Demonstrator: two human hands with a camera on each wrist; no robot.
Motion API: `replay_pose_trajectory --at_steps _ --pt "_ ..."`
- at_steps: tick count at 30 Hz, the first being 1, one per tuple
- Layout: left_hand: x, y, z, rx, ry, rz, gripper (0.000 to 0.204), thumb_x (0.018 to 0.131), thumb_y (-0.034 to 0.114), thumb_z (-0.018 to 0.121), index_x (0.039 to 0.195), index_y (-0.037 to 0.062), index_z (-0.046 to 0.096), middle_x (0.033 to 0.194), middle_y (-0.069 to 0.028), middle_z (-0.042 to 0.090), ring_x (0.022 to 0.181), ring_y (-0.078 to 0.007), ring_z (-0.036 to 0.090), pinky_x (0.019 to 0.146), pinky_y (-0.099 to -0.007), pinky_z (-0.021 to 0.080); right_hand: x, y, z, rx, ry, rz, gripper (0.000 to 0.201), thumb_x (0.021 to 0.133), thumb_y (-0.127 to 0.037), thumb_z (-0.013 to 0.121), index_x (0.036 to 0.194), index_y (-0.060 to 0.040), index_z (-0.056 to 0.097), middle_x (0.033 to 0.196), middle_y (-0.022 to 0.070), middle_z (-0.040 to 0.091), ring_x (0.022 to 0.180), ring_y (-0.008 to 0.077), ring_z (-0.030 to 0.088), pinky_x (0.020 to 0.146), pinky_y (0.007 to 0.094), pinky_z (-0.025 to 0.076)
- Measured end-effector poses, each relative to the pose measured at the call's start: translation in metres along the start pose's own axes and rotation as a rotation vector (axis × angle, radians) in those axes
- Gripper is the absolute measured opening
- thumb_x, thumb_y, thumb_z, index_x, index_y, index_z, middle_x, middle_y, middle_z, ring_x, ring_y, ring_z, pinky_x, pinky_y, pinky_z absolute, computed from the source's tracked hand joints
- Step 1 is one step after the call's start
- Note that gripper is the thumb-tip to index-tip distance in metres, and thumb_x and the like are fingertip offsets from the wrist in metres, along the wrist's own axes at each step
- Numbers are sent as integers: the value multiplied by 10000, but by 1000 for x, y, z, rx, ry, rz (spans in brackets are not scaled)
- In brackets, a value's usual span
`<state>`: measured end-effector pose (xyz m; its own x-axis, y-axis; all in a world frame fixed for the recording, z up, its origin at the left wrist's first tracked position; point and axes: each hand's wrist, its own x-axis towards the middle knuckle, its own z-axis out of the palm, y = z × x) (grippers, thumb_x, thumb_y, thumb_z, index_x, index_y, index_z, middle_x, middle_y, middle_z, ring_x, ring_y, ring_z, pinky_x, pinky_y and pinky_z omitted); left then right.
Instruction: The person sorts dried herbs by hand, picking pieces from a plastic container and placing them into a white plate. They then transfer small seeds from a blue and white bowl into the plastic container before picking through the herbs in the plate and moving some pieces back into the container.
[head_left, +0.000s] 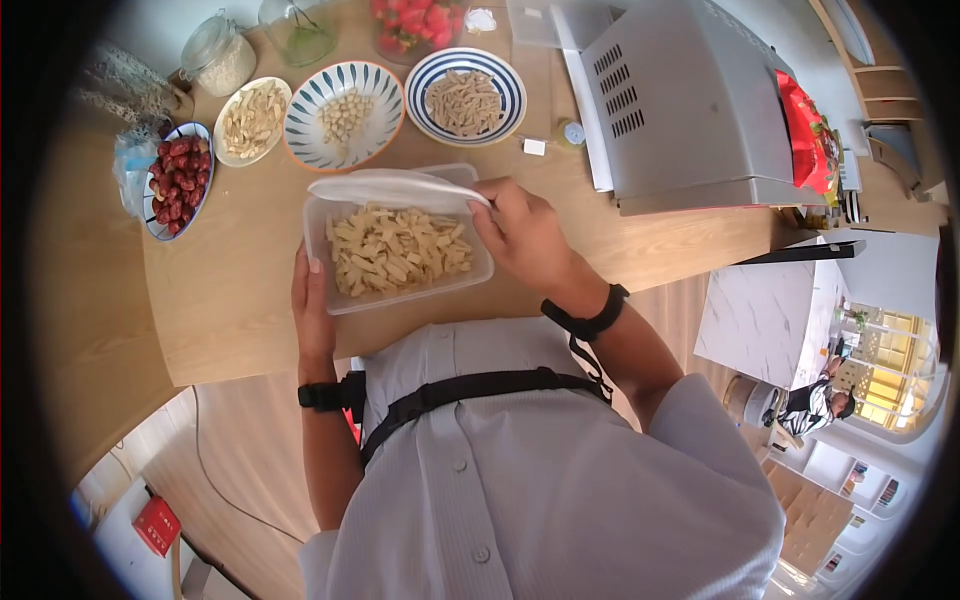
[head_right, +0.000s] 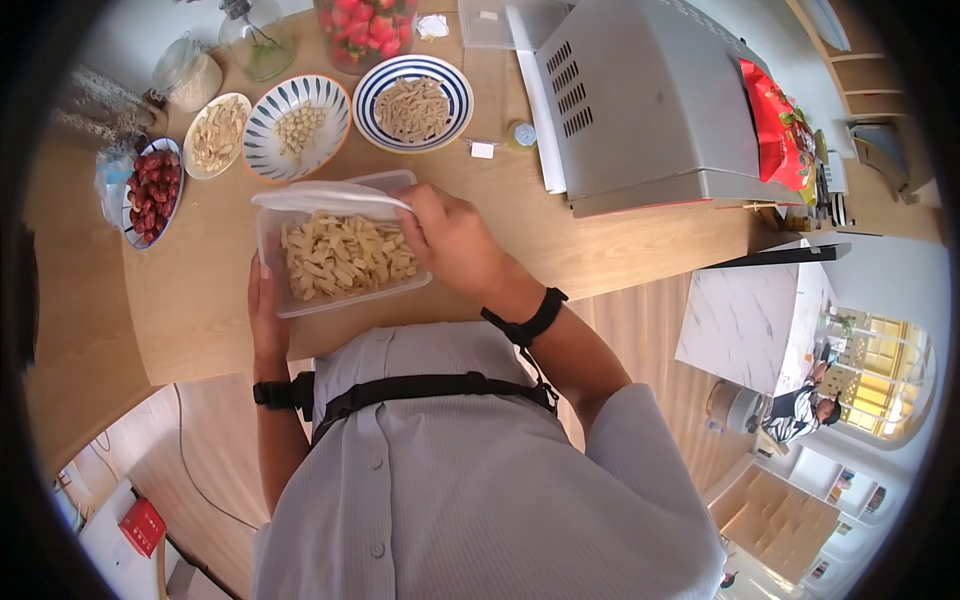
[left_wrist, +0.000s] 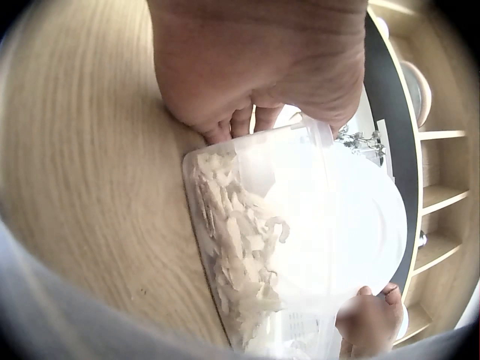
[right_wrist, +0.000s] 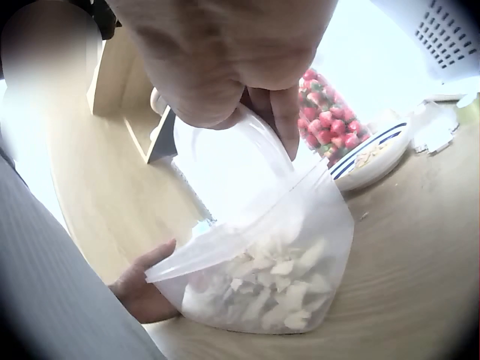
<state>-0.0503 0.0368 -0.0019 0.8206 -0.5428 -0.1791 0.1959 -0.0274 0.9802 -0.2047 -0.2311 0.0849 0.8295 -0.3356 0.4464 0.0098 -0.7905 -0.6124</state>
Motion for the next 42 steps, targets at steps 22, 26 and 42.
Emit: replay_pose_trajectory --at_steps 22,26,42 --pt "2 -1 3 -149 -11 -18 558 1107 303 499 1559 -16 426 1549 -113 498 1436 -219 432 1213 -352 297 -5 -2 -44 14 404 114 206 989 -53 710 1135 24 586 920 105 742 824 98 732 734 231 577" --pt "0 4 5 -90 2 2 551 1106 301 497 1553 -16 439 1543 -115 505 1436 -219 434 1214 -354 298 -17 2 -55 324 537 377 212 1045 -94 645 1201 23 560 908 23 689 754 41 610 671 208 527" --pt "1 2 5 -102 10 -28 558 1103 329 506 1540 -15 462 1551 -112 505 1447 -217 424 1220 -352 279 -106 40 -94 187 412 835 312 1099 -181 551 1285 69 559 884 25 625 826 72 621 786 283 618"
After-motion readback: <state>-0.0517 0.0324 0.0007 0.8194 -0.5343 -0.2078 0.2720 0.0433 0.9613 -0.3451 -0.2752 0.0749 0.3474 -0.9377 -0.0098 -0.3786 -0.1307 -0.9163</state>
